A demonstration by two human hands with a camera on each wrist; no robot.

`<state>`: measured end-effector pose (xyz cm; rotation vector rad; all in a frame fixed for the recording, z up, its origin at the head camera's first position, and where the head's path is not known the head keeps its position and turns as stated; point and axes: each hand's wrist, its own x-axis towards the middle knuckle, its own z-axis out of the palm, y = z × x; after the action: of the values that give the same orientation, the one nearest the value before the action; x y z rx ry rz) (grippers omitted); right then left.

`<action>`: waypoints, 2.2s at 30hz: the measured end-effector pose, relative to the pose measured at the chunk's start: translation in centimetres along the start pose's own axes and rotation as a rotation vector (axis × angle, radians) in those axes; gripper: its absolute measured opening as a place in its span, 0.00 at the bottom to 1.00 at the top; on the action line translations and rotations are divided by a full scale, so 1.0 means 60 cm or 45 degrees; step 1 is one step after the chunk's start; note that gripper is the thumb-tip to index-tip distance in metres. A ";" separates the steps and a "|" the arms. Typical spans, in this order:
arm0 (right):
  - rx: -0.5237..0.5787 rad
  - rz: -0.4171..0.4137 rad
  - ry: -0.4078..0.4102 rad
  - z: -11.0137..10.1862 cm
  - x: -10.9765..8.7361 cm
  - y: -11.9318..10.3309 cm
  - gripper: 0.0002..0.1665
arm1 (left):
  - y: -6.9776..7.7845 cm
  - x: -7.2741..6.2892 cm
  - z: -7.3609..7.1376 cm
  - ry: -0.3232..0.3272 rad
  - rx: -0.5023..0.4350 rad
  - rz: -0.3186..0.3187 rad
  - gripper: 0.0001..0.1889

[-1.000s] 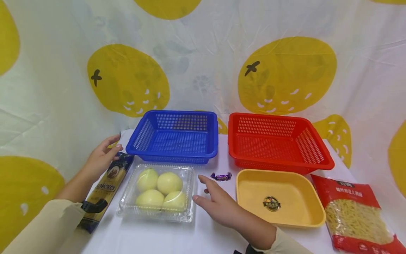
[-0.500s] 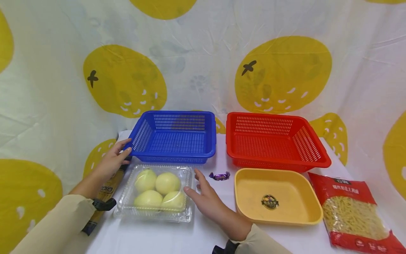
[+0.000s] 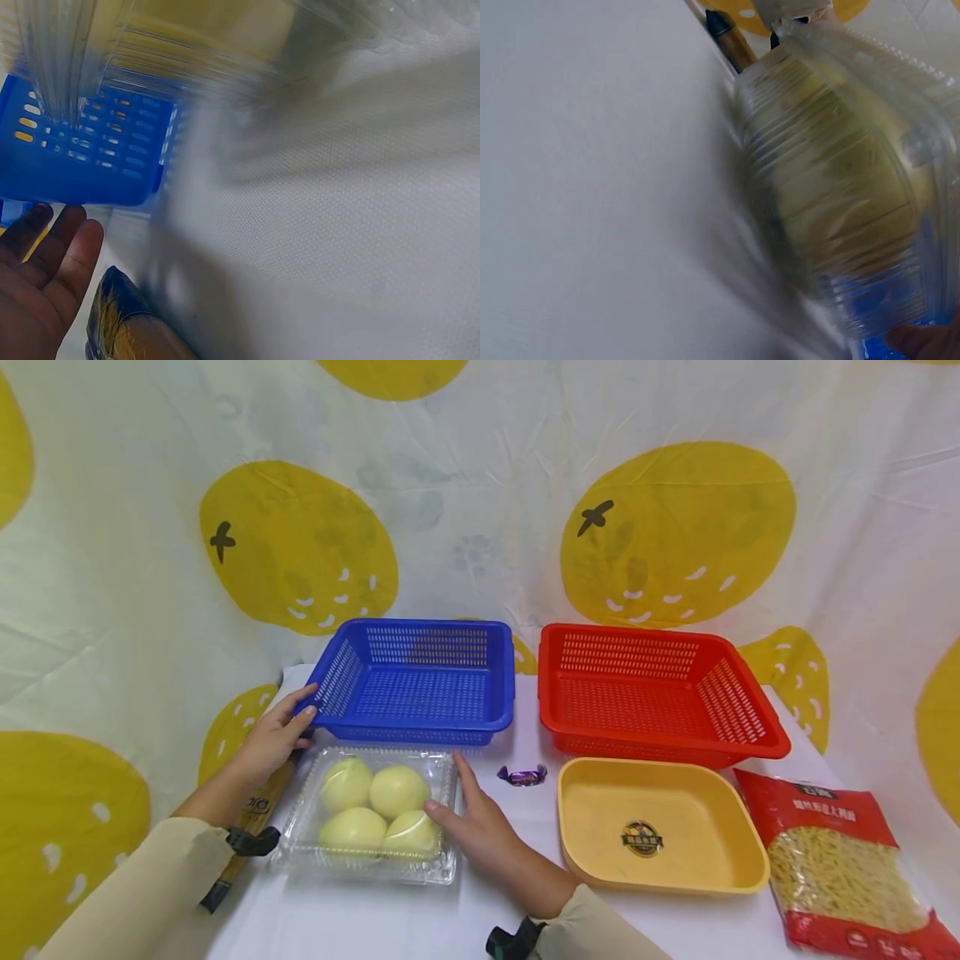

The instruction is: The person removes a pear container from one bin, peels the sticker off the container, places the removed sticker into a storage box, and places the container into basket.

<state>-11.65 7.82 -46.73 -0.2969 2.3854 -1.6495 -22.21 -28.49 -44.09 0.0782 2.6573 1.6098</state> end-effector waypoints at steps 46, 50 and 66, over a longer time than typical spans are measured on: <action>0.510 0.265 0.069 -0.023 -0.011 -0.069 0.47 | 0.004 -0.003 -0.006 -0.067 -0.034 -0.050 0.33; 0.526 0.266 0.064 -0.039 -0.017 -0.089 0.45 | 0.006 -0.004 -0.003 -0.070 -0.046 -0.067 0.33; 0.541 0.273 -0.015 -0.137 0.025 -0.170 0.46 | 0.009 -0.008 0.007 0.033 -0.088 -0.161 0.33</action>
<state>-15.12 11.20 -34.47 0.0234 1.9102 -1.9752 -21.72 -27.91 -43.81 -0.1113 2.5645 1.6717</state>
